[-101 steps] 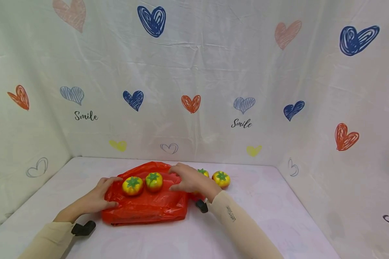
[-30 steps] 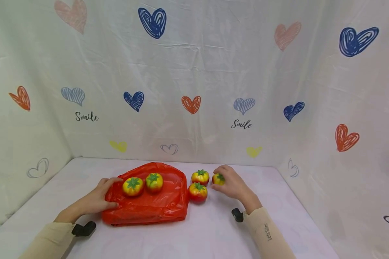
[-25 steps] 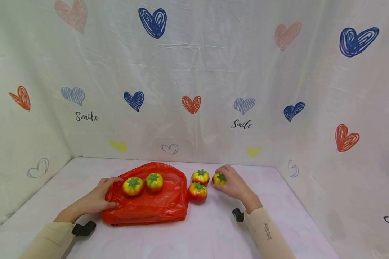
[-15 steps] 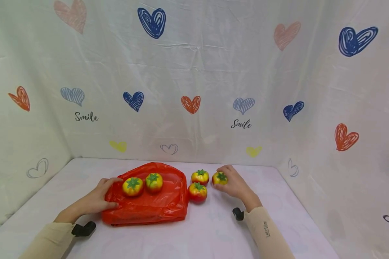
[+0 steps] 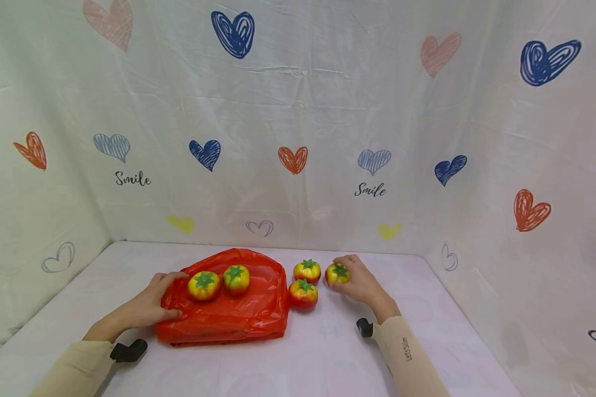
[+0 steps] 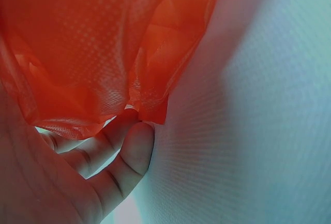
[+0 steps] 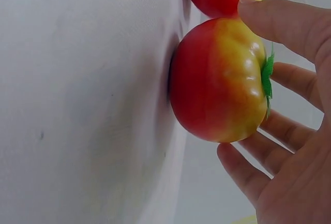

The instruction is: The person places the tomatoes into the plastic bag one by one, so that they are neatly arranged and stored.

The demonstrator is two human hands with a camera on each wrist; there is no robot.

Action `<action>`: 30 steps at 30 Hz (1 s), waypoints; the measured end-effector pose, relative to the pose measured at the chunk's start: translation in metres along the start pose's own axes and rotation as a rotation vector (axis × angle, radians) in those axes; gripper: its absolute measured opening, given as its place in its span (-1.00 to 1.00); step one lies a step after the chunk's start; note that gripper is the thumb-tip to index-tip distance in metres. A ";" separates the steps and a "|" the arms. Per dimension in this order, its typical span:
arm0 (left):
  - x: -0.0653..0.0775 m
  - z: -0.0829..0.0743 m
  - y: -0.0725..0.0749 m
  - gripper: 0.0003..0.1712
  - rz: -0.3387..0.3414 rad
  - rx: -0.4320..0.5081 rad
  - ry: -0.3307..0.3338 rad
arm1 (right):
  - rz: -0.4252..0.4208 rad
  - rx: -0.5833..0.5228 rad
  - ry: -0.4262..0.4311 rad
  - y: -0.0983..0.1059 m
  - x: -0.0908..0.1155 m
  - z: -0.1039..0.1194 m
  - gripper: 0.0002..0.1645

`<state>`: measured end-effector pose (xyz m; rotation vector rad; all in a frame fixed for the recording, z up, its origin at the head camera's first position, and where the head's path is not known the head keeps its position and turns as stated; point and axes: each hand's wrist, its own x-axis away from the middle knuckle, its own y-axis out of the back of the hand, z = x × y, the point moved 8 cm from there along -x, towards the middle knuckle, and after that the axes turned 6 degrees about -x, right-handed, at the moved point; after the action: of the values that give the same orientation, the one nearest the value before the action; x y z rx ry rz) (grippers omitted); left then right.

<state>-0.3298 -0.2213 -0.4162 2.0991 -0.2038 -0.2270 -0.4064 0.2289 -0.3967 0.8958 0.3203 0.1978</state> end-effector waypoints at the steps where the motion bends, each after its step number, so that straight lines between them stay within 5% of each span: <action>1: 0.000 0.000 0.000 -0.11 0.000 0.000 0.001 | 0.002 -0.001 -0.004 0.000 0.000 -0.001 -0.31; 30: 0.000 0.002 -0.001 -0.09 0.010 0.002 0.023 | 0.001 0.007 -0.040 -0.005 -0.001 -0.010 -0.35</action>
<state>-0.3303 -0.2221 -0.4177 2.1016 -0.2010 -0.1969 -0.4108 0.2333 -0.4062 0.9057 0.2838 0.1803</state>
